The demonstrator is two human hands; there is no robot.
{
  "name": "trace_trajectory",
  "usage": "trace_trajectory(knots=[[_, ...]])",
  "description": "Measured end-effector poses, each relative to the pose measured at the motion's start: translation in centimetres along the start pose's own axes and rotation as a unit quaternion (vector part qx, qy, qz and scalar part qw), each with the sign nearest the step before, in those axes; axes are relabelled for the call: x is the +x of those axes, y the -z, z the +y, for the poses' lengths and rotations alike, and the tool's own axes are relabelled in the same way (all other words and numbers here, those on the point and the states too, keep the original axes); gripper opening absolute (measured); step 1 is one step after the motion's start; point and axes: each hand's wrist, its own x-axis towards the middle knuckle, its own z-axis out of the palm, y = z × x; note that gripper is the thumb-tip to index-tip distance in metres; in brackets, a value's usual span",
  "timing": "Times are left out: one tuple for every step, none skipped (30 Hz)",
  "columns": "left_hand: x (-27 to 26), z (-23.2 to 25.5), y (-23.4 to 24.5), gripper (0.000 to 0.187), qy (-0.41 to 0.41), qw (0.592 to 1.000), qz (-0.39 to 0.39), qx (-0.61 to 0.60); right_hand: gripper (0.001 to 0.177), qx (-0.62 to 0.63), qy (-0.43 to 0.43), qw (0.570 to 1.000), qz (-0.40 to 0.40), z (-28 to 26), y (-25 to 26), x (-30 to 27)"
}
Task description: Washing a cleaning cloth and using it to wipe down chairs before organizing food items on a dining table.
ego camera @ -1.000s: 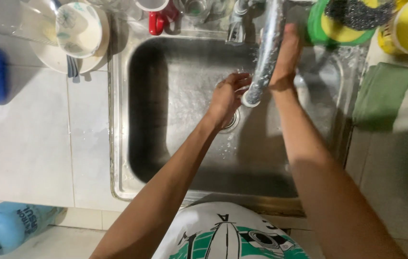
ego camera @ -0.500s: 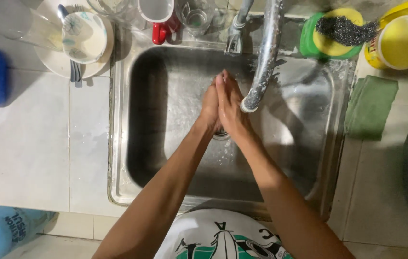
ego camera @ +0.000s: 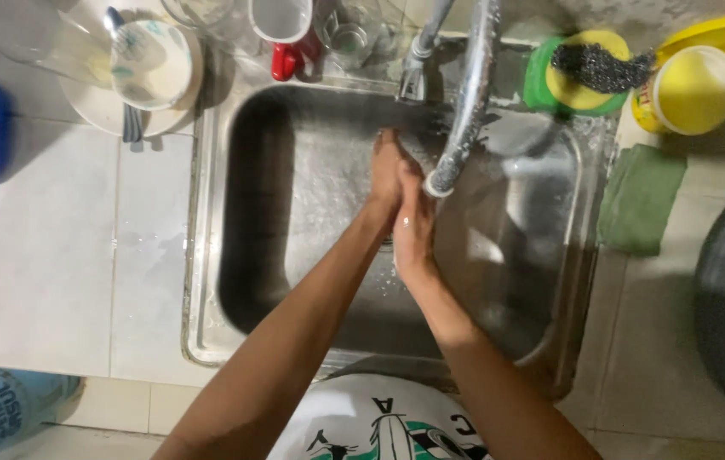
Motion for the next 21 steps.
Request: trace_trajectory(knots=[[-0.7, -0.1, 0.0, 0.059, 0.004, 1.0, -0.004, 0.0, 0.052, -0.002, 0.0, 1.0, 0.005, 0.0, 0.4, 0.0], [-1.4, -0.1, 0.0, 0.052, 0.131, 0.985, -0.055, -0.095, 0.056, -0.051, -0.016, 0.998, -0.015, -0.1, 0.9, 0.0], [-1.9, -0.1, -0.1, 0.05, 0.253, 0.943, -0.106, -0.187, 0.059, -0.099, -0.03, 0.994, -0.034, -0.1, 1.3, 0.2], [-4.4, 2.0, -0.5, 0.05, 0.256, 0.942, -0.11, -0.186, 0.059, -0.099, -0.029, 0.994, -0.029, 1.7, 2.6, 1.0], [-6.5, 4.2, -0.7, 0.05, 0.287, 0.93, -0.131, -0.188, 0.06, -0.147, 0.002, 0.989, -0.029, 3.6, 3.8, 1.9], [-8.6, 6.5, -0.9, 0.052, 0.319, 0.916, -0.15, -0.191, 0.062, -0.195, 0.033, 0.98, -0.027, 5.5, 4.9, 2.9], [-8.2, 4.5, -0.7, 0.052, 0.317, 0.917, -0.151, -0.19, 0.062, -0.194, 0.035, 0.98, -0.027, 6.1, 5.0, 3.3], [-7.7, 2.4, -0.5, 0.048, 0.231, 0.945, -0.172, -0.154, 0.05, -0.048, -0.039, 0.998, -0.017, 6.7, 5.1, 3.7], [-7.3, 0.4, 0.0, 0.044, 0.143, 0.965, -0.187, -0.117, 0.045, 0.098, -0.114, 0.989, -0.008, 7.4, 5.1, 3.9], [-7.4, -0.5, -0.1, 0.044, 0.141, 0.966, -0.184, -0.116, 0.045, 0.099, -0.115, 0.988, -0.011, 4.7, 4.0, 3.9], [-7.7, -1.5, -0.1, 0.032, 0.154, 0.951, -0.194, -0.185, 0.052, 0.103, -0.166, 0.979, 0.056, 2.1, 3.1, 3.6], [-8.0, -2.7, -0.1, 0.023, 0.166, 0.931, -0.204, -0.252, 0.06, 0.106, -0.217, 0.963, 0.123, -0.5, 2.2, 3.4], [-8.4, -2.7, 0.1, 0.023, 0.167, 0.932, -0.201, -0.252, 0.06, 0.106, -0.22, 0.962, 0.123, -0.1, 2.5, 3.2], [-8.9, -2.7, 0.2, 0.021, 0.176, 0.916, -0.206, -0.296, 0.058, 0.055, -0.174, 0.976, 0.12, 0.2, 2.9, 3.0], [-9.4, -2.9, 0.1, 0.023, 0.186, 0.897, -0.213, -0.34, 0.056, 0.004, -0.127, 0.985, 0.119, 0.5, 3.5, 2.8], [-10.3, -1.0, -0.1, 0.023, 0.189, 0.896, -0.212, -0.341, 0.056, 0.003, -0.129, 0.984, 0.12, 1.1, 4.2, 2.6], [-11.1, 1.1, -0.4, 0.026, 0.23, 0.872, -0.216, -0.375, 0.053, -0.073, -0.054, 0.989, 0.116, 1.6, 4.9, 2.5], [-11.9, 3.1, -0.6, 0.03, 0.271, 0.844, -0.219, -0.408, 0.05, -0.147, 0.02, 0.983, 0.11, 2.1, 5.6, 2.4], [-12.2, 3.5, -1.1, 0.03, 0.273, 0.843, -0.221, -0.408, 0.05, -0.148, 0.021, 0.982, 0.112, 2.5, 6.3, 2.5], [-12.6, 4.0, -1.5, 0.031, 0.271, 0.84, -0.245, -0.4, 0.047, -0.223, 0.096, 0.965, 0.104, 3.0, 7.1, 2.5], [-12.8, 4.5, -1.9, 0.033, 0.268, 0.837, -0.269, -0.393, 0.045, -0.294, 0.171, 0.936, 0.092, 3.4, 7.7, 2.7]])
